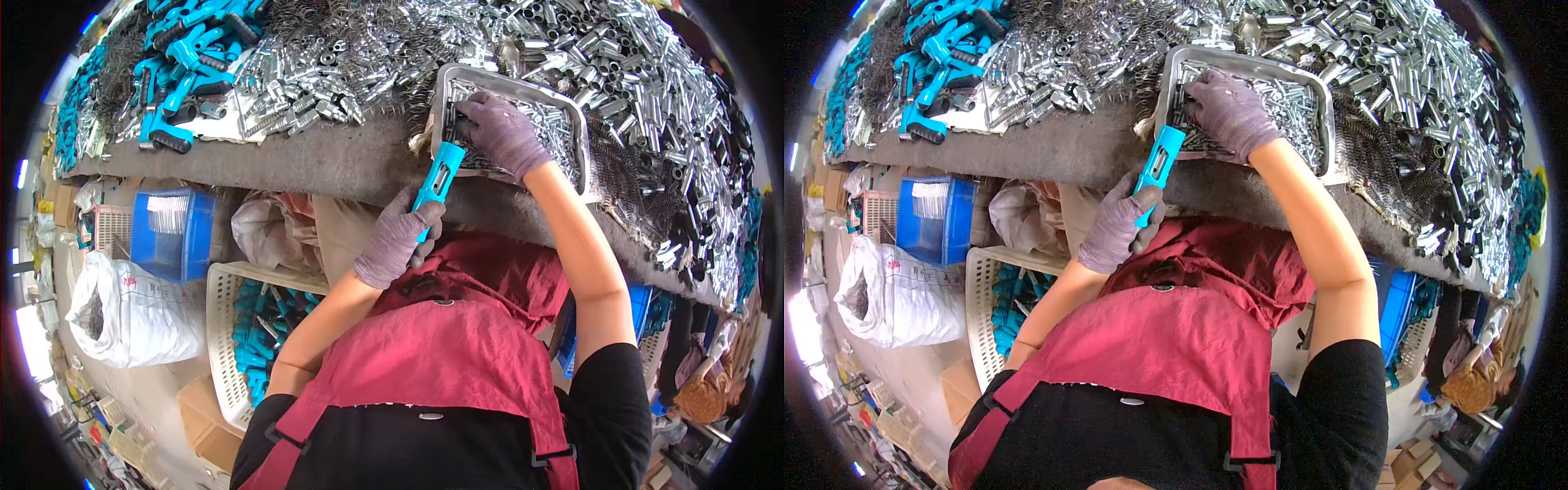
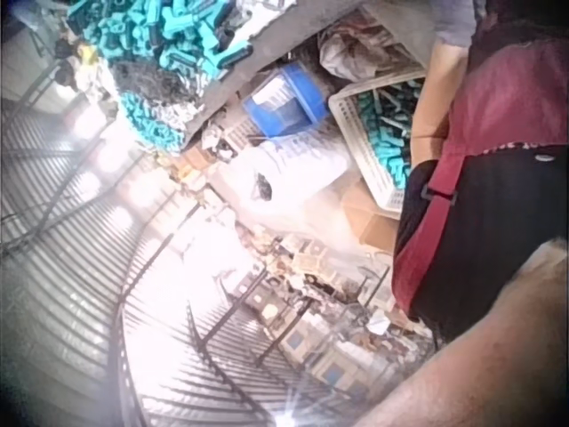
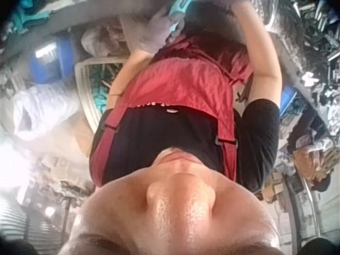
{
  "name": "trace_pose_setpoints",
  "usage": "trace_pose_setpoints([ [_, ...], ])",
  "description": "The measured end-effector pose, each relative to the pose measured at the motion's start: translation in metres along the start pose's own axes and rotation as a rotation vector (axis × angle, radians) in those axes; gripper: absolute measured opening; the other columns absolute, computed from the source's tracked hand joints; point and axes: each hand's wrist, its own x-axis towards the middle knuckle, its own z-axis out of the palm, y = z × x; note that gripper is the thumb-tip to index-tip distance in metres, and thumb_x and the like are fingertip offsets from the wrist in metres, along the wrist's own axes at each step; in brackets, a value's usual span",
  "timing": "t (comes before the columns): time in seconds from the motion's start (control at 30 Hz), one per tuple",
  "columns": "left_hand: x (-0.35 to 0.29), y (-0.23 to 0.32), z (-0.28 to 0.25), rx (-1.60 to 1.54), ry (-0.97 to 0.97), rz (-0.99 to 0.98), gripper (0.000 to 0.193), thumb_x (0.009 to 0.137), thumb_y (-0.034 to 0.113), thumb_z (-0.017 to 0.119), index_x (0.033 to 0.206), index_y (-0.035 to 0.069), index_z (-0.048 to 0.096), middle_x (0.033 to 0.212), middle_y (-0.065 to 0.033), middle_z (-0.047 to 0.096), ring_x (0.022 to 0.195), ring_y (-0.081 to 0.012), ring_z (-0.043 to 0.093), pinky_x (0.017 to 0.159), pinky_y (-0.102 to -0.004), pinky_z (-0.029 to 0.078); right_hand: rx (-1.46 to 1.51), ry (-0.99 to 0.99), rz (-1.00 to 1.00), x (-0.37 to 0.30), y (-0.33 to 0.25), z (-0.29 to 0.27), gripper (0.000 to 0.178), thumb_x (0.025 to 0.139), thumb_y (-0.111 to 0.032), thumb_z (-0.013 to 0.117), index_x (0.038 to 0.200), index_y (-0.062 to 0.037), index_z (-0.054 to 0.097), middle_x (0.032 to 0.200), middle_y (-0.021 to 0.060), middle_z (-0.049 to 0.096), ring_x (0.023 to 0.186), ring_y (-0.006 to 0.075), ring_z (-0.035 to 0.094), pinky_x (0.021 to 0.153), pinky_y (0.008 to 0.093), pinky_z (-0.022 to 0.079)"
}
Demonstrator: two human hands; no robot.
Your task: The person assembles tools by taking small pins from a metal tray, inserting metal cylinders and springs into plastic components, and attaching plastic handles to the assemblies by hand.
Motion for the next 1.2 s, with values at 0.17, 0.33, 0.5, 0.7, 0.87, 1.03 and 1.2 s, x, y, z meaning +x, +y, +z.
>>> trace_pose_setpoints([
  [0.17,-0.003,-0.002,-0.003,-0.042,0.024,-0.001,0.038,0.084,0.029,0.061,0.111,0.008,0.046,0.066,-0.0032,0.051,0.039,-0.0073,0.041,0.032,-0.0198,0.031,-0.143,-0.116,-0.034,0.007,-0.003,-0.007,0.027,0.077,-0.024,0.062,0.099,-0.0085,0.062,0.097,0.0123,0.059,0.089,0.0313,0.058,0.079,0.0411,0.047],
  [0.33,0.002,-0.005,-0.004,-0.046,0.001,0.02,0.036,0.085,0.031,0.06,0.107,0.008,0.045,0.066,-0.0028,0.051,0.04,-0.0072,0.042,0.032,-0.02,0.031,-0.129,-0.058,-0.057,0.007,-0.003,-0.001,0.021,0.077,-0.024,0.061,0.091,-0.0074,0.063,0.092,0.012,0.06,0.087,0.0315,0.059,0.077,0.0412,0.047],
  [0.5,0.003,-0.005,-0.006,-0.058,0.027,0.004,0.035,0.085,0.03,0.061,0.106,0.007,0.045,0.065,-0.0025,0.051,0.039,-0.0071,0.041,0.032,-0.0197,0.03,-0.089,0.106,0.054,-0.001,-0.021,-0.018,0.014,0.081,-0.02,0.06,0.084,-0.0069,0.064,0.086,0.0102,0.061,0.081,0.0291,0.06,0.071,0.0381,0.049],
  [0.7,-0.002,0.004,-0.004,0.023,-0.006,0.029,0.045,0.084,0.023,0.06,0.122,0.004,0.043,0.064,-0.0011,0.049,0.041,-0.006,0.04,0.034,-0.0203,0.032,0.314,0.228,-0.163,-0.052,-0.066,-0.039,0.009,0.077,-0.016,0.063,0.083,-0.0093,0.064,0.081,0.0094,0.06,0.066,0.0286,0.061,0.056,0.0376,0.05],
  [0.87,-0.007,0.011,0.007,0.036,-0.004,0.017,0.041,0.086,0.021,0.059,0.121,0.004,0.045,0.066,-0.0008,0.049,0.045,-0.0061,0.041,0.04,-0.0206,0.035,0.168,0.173,-0.173,-0.063,-0.074,-0.032,0.009,0.076,-0.016,0.064,0.08,-0.0092,0.062,0.078,0.0078,0.059,0.062,0.0266,0.06,0.053,0.0379,0.049],
  [1.03,-0.008,-0.005,0.005,0.25,0.03,0.156,0.044,0.085,0.024,0.06,0.121,0.003,0.045,0.085,-0.0083,0.058,0.07,-0.0165,0.059,0.064,-0.0276,0.049,-0.074,0.091,-0.296,-0.071,-0.088,-0.046,0.01,0.071,-0.019,0.062,0.078,-0.0109,0.062,0.088,0.0039,0.058,0.078,0.0241,0.059,0.064,0.0374,0.048],
  [1.2,-0.021,-0.003,0.0,0.762,-0.288,0.072,0.061,0.083,0.032,0.062,0.131,0.004,0.038,0.119,-0.0152,0.053,0.11,-0.0248,0.052,0.094,-0.0348,0.04,0.267,-0.44,-0.001,-0.078,-0.083,-0.077,0.02,0.071,-0.025,0.069,0.081,-0.0094,0.062,0.092,0.0081,0.059,0.088,0.0272,0.059,0.077,0.0384,0.047],
])
